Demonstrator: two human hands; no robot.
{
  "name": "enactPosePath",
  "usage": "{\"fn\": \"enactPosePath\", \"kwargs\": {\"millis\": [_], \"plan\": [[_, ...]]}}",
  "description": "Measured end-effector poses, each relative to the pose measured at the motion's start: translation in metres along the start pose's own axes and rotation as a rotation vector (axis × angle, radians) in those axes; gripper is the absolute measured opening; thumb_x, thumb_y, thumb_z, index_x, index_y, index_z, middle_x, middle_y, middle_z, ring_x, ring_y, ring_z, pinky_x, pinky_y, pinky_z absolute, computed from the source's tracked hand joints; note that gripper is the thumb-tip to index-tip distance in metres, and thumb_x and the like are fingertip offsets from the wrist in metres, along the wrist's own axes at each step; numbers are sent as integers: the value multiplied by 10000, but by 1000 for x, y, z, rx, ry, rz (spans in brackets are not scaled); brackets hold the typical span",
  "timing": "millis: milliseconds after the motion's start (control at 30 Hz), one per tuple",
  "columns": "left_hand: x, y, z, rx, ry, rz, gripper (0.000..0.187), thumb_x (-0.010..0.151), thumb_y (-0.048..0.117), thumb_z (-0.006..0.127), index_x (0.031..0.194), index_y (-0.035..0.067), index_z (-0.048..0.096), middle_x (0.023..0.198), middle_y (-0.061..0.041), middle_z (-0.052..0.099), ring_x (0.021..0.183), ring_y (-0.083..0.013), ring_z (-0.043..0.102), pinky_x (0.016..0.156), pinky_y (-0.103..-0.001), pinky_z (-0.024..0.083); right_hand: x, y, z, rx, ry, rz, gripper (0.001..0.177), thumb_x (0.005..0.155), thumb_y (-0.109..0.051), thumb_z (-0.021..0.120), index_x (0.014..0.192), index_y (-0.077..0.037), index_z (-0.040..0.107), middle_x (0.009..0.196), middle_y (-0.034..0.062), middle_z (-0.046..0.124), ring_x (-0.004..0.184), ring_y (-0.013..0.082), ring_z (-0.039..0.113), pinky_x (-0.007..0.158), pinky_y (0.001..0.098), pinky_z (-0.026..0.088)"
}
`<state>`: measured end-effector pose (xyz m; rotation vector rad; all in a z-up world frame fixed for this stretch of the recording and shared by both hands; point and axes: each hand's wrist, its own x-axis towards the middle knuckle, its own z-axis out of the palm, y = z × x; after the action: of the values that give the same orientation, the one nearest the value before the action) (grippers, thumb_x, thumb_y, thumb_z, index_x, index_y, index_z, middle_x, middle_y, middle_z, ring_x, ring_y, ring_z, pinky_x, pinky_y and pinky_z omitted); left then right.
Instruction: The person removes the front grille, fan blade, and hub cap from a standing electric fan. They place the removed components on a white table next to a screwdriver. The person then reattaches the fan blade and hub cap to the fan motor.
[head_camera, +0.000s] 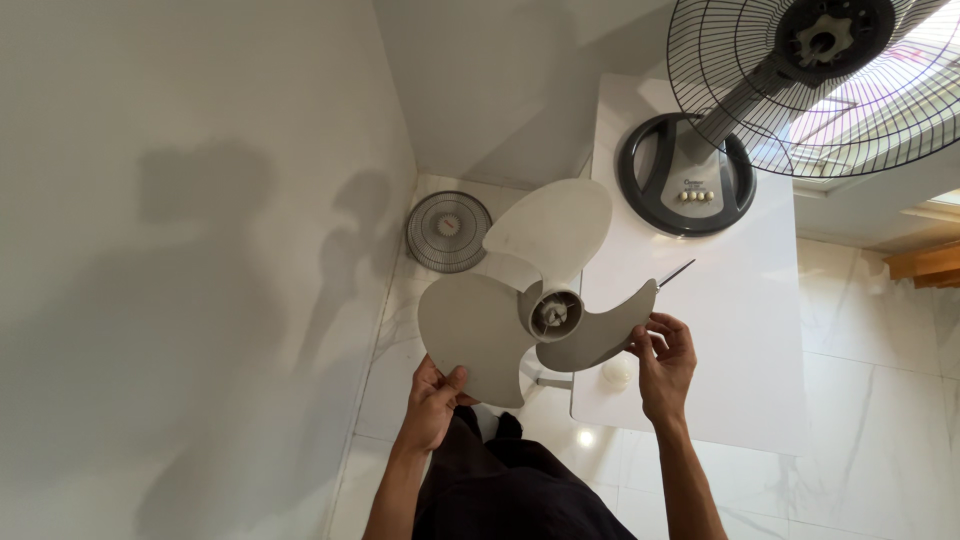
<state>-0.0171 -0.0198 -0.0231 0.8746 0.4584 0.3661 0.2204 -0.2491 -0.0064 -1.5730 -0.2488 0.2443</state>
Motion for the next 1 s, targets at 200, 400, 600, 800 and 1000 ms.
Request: {"fn": "enactPosePath", "kwargs": {"millis": [200,400,600,800,1000], "plan": [[4,5,-3,-187,-17,16,368,1039,216,591,1314,-11,501,986,-159,739,824,-257,768,706,-436,689,-8,-12,-4,-23,-22,-42,307,1011,-113,693,1266,35,606,1114,105,666,989,178,665,807,295,593],[7,10,-2,-289,-24,-32,382,1037,215,592,1332,-8,497,1009,-138,737,858,-240,772,700,-418,682,-11,-23,-2,-27,-2,-6,333,1000,-139,687,1275,32,611,1134,84,688,1029,177,678,846,298,594],[29,36,4,48,46,38,455,1002,240,589,1369,-5,483,1071,-87,746,872,-200,778,757,-402,700,2,-26,25,-324,37,22,481,973,-157,668,1389,21,504,1372,162,587,1206,240,611,923,375,566],[61,79,2,1250,33,-299,482,1089,220,525,1556,103,499,928,-231,783,803,-321,731,758,-419,626,21,-53,75,83,-87,211,594,994,-351,549,1483,-38,421,1437,187,543,1250,358,613,986,514,577],[107,98,-33,1487,-164,853,593,789,-71,644,1336,157,670,1341,-51,705,1183,-299,707,985,-423,613,50,-68,121,632,-161,372,765,986,-640,315,1483,-63,379,1465,187,510,1270,405,595,1040,614,488]]}}
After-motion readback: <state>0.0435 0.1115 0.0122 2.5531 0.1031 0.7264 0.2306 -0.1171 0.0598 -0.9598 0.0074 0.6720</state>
